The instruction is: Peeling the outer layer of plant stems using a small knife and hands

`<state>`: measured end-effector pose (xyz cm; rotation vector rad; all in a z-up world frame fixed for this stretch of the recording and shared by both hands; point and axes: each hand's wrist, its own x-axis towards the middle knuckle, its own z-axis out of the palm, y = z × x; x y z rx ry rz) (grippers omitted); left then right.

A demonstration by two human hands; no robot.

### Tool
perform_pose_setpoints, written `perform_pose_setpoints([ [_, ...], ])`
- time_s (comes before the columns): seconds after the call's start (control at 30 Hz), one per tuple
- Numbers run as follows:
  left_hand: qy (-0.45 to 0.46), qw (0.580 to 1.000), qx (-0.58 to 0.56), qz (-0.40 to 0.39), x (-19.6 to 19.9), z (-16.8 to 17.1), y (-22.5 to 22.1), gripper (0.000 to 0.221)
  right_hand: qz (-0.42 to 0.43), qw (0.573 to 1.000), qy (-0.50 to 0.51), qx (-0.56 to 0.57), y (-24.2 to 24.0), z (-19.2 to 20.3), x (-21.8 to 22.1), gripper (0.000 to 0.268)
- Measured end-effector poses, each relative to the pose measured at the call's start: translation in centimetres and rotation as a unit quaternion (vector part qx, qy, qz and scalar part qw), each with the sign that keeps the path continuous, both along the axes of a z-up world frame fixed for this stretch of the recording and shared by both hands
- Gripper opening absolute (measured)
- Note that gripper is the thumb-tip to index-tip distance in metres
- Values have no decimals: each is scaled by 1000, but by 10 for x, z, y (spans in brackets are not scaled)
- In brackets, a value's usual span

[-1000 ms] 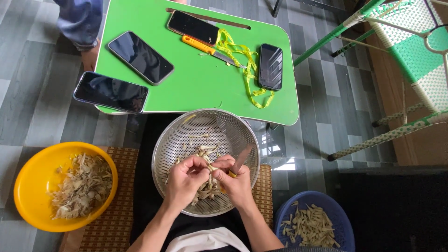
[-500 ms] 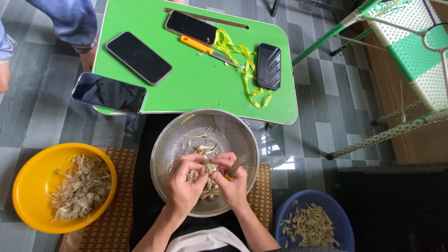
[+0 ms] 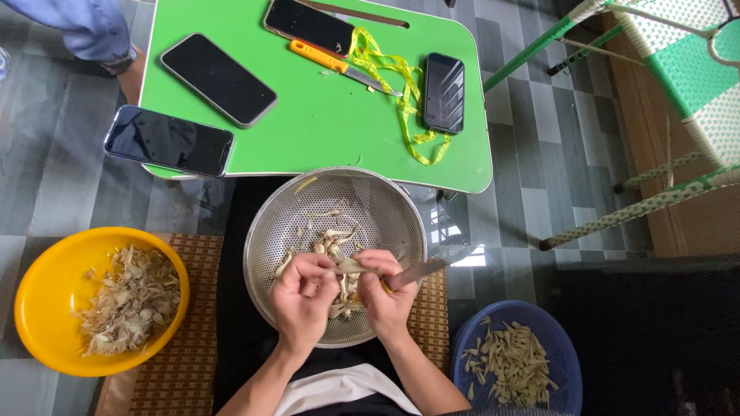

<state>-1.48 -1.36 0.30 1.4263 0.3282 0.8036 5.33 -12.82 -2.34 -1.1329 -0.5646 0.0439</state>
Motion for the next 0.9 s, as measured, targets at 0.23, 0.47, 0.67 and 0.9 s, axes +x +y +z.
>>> perform_pose_setpoints([
  [0.23,-32,951,-296,-80,4,-16,2,9,56,954,292,42,-8,-10,3,20],
  [0.47,163,982,-75,-60,6,12,25,13,8,942,330,60,-19,-11,22,19],
  [0.67,229,910,337,-84,4,18,18,34,39,932,359,37,-20,-12,20,20],
  [0.9,81,967,195,-143,3,29,21,37,19,938,345,-26,-21,-18,15,21],
])
